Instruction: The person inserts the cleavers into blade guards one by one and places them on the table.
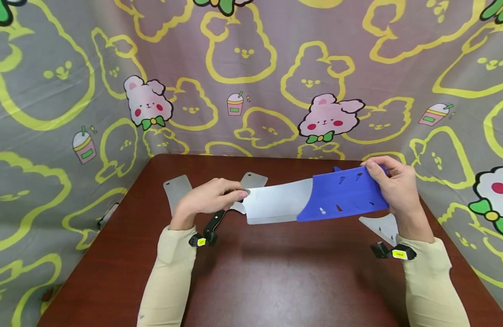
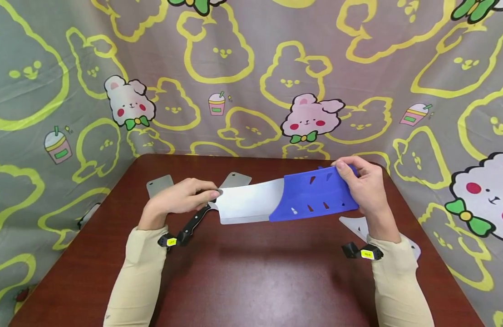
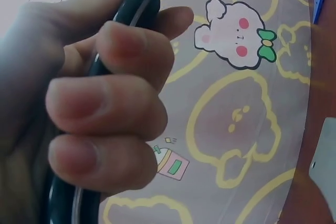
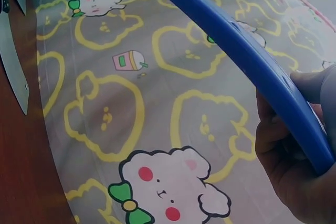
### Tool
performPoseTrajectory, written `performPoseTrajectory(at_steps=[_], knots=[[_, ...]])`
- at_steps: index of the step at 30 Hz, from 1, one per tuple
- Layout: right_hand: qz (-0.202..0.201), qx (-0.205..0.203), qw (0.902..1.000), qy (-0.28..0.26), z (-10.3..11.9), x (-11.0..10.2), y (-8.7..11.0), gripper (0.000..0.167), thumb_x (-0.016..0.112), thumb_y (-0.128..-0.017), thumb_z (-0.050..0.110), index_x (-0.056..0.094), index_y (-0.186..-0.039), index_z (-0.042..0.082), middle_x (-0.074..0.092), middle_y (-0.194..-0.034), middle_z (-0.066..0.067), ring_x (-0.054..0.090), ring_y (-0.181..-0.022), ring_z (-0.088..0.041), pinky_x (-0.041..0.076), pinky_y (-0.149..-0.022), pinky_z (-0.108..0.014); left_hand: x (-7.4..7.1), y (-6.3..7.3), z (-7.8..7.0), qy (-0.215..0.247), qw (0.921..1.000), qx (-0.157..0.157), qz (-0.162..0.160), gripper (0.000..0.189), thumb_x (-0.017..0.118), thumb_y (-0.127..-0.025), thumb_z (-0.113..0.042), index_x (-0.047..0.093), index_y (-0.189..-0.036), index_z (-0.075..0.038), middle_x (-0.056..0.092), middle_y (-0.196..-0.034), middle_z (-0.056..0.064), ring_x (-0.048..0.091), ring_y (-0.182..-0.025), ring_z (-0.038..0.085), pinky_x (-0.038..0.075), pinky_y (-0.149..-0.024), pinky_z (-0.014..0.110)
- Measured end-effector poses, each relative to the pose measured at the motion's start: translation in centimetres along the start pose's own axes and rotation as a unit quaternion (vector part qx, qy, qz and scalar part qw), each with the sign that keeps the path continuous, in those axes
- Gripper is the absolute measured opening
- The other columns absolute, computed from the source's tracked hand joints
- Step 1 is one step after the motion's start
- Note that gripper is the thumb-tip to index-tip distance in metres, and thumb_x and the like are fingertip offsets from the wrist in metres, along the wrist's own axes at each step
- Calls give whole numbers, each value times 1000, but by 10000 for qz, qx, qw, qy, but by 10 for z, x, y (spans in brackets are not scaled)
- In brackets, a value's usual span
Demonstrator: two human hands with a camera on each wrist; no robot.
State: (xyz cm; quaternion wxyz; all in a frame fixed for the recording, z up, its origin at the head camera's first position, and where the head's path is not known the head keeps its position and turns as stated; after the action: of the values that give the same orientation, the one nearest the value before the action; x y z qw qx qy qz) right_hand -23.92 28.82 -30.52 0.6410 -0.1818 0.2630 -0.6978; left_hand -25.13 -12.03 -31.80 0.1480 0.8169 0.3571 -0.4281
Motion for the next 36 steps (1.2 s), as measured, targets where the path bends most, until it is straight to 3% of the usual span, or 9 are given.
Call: performPoseTrajectory(at_steps=[5,16,23,36], knots=[[22,184,9996,232,0,-1,0,10,62,-94,2,71,-96,-1,73,-85,10,66,-60,-1,51,-52,-15,4,-3,1,-106,9999,-47,48,24,49,-104,-31,60,-87,-19,46,-57,-6,46,-51,8,40,-59,25],[257,257,9991,-218,1,0,-3,11,59,-95,1,70,-95,-2,74,-85,7,70,-60,-4,53,-50,-18,3,-2,-3,-217,9996,-155,-89,27,49,-104,-30,58,-82,-17,46,-55,-5,46,-50,9,39,-58,26],[515,446,9970,-369,-5,14,-1,14,59,-96,4,71,-95,-4,73,-82,6,69,-57,-6,52,-48,-20,10,-10,-8,-185,9998,-111,2,35,48,-104,-35,55,-78,-13,44,-56,-6,44,-50,8,40,-60,25],[305,636,9970,-307,-7,20,6,14,62,-95,8,72,-97,-2,73,-80,7,68,-56,-6,52,-48,-21,9,-8,-8,-285,9991,-268,-168,30,50,-103,-33,58,-79,-16,47,-56,-5,47,-51,10,40,-60,27]])
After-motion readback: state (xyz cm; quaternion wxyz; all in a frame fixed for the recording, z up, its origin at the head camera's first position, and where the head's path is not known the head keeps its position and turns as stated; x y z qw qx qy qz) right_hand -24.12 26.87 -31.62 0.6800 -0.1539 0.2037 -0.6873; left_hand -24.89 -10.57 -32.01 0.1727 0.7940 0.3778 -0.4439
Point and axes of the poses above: each hand's wrist, its own y-axis away from the middle knuckle, its own x-axis out of the palm, z = x × y, the point moved 2 cm from there along -y, towards the middle knuckle
